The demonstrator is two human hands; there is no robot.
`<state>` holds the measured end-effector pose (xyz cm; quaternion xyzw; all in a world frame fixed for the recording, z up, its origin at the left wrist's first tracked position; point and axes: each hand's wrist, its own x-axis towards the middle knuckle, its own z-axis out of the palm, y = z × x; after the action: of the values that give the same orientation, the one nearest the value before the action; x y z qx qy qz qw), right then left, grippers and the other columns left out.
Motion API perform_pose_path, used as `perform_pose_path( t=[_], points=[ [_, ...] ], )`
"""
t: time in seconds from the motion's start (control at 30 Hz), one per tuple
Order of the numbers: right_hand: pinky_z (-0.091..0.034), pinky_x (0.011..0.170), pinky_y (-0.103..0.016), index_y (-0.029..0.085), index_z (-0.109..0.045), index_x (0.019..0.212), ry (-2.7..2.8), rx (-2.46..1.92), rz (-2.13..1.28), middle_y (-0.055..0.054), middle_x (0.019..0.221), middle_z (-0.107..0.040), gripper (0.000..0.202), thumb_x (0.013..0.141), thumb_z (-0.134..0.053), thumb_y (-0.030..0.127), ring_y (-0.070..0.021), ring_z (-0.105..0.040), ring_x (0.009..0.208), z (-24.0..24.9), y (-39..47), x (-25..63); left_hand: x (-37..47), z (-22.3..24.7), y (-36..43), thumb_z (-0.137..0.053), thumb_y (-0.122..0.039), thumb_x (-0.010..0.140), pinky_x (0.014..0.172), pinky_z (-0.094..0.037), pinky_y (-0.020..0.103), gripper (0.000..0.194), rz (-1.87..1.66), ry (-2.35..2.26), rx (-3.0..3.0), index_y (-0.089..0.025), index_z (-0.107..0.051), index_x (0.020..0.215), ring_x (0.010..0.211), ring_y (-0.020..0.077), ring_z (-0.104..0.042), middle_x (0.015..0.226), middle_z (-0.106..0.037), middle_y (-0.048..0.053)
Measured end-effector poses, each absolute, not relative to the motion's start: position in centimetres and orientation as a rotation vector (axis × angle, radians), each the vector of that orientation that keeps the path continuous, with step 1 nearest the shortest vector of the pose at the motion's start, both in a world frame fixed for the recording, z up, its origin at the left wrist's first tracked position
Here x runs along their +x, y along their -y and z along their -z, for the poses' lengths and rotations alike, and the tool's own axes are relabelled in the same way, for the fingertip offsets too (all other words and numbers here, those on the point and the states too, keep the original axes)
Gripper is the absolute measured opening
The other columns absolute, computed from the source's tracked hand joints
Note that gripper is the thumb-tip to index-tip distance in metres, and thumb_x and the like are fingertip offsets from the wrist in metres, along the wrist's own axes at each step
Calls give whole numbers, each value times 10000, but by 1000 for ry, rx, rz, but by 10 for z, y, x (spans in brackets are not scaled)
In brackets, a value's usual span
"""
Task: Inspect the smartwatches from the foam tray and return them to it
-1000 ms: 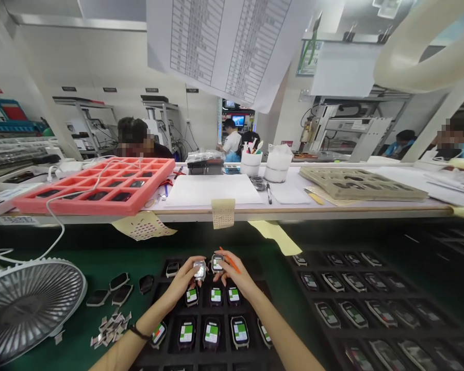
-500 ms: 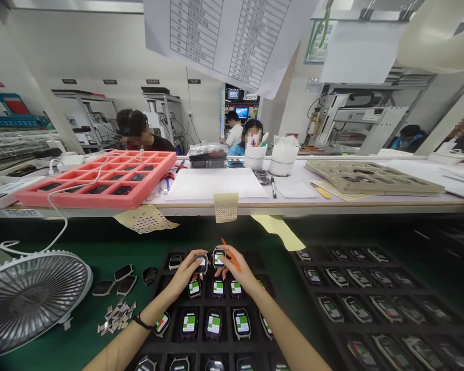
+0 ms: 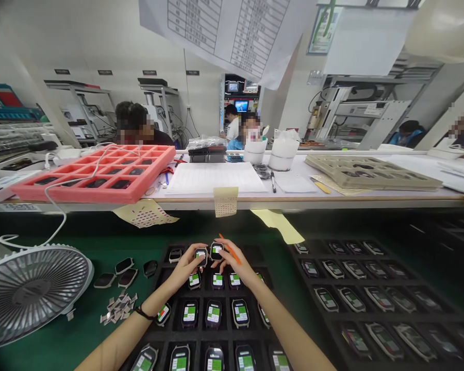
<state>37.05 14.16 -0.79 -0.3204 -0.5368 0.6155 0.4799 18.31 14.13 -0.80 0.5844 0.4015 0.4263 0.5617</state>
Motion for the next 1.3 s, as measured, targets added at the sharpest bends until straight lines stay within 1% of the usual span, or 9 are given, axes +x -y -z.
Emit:
perform_pose_path(
  t=[0.13,0.33,0.57,0.63,0.77,0.83,1.03,1.17,1.3],
  points=[
    [-508,476,-255,259,-557,1134,1334,-790,-1475,-71,1022,-581,315,836,-585,359,-173,-677,657,10,-142,371,182,9,-142,-508,-485,809,422,-295,187,408,-965,-961,1315,-191,-506,1091,561,100,-532,857,-529,14],
    [-490,436,-244,227,-556,1114,1283,-808,-1493,-30,819,-607,320,831,-584,373,-188,-677,612,10,-144,370,181,11,-142,-530,-466,791,422,-299,186,417,-975,-960,1338,-195,-496,1107,563,94,-534,905,-520,22],
    [-478,434,-232,222,-572,1060,1309,-874,-1444,-55,977,-594,311,798,-624,381,-151,-669,570,2,-139,369,182,8,-141,-521,-502,786,422,-290,186,438,-973,-973,1288,-190,-516,1093,541,92,-538,867,-539,15],
    [-474,429,-235,222,-577,1053,1294,-873,-1446,-45,928,-610,305,798,-625,381,-155,-666,562,0,-138,369,182,8,-141,-537,-504,779,423,-295,187,444,-981,-960,1255,-183,-523,1086,543,99,-545,853,-552,17],
    [-459,422,-242,200,-578,1057,1228,-831,-1511,-20,712,-627,307,822,-588,397,-187,-666,560,-2,-138,369,182,5,-142,-564,-488,765,414,-294,190,447,-994,-851,1100,-173,-521,1079,533,105,-549,875,-599,42],
    [-458,426,-246,188,-577,1058,1194,-804,-1543,-25,684,-635,322,823,-581,407,-196,-667,566,-3,-139,369,181,3,-142,-567,-474,770,413,-295,194,432,-1011,-804,1044,-171,-525,1076,524,99,-544,902,-611,53],
    [-453,425,-247,179,-568,1055,1172,-810,-1539,-34,698,-645,344,808,-593,417,-195,-663,555,-3,-138,369,181,2,-140,-577,-442,771,429,-323,190,410,-1011,-868,1100,-187,-525,1087,561,101,-554,899,-601,39],
    [-468,439,-252,202,-560,1074,1199,-830,-1491,-37,806,-632,342,798,-610,398,-193,-672,594,-1,-139,368,181,6,-141,-584,-452,760,429,-335,183,436,-1020,-922,1224,-202,-502,1108,589,105,-557,844,-531,3],
    [-481,453,-251,219,-556,1084,1238,-826,-1475,-37,862,-608,328,806,-607,384,-187,-675,623,2,-140,368,181,10,-142,-586,-454,766,435,-339,182,467,-1014,-919,1296,-204,-465,1141,617,108,-553,856,-514,7]
  ],
)
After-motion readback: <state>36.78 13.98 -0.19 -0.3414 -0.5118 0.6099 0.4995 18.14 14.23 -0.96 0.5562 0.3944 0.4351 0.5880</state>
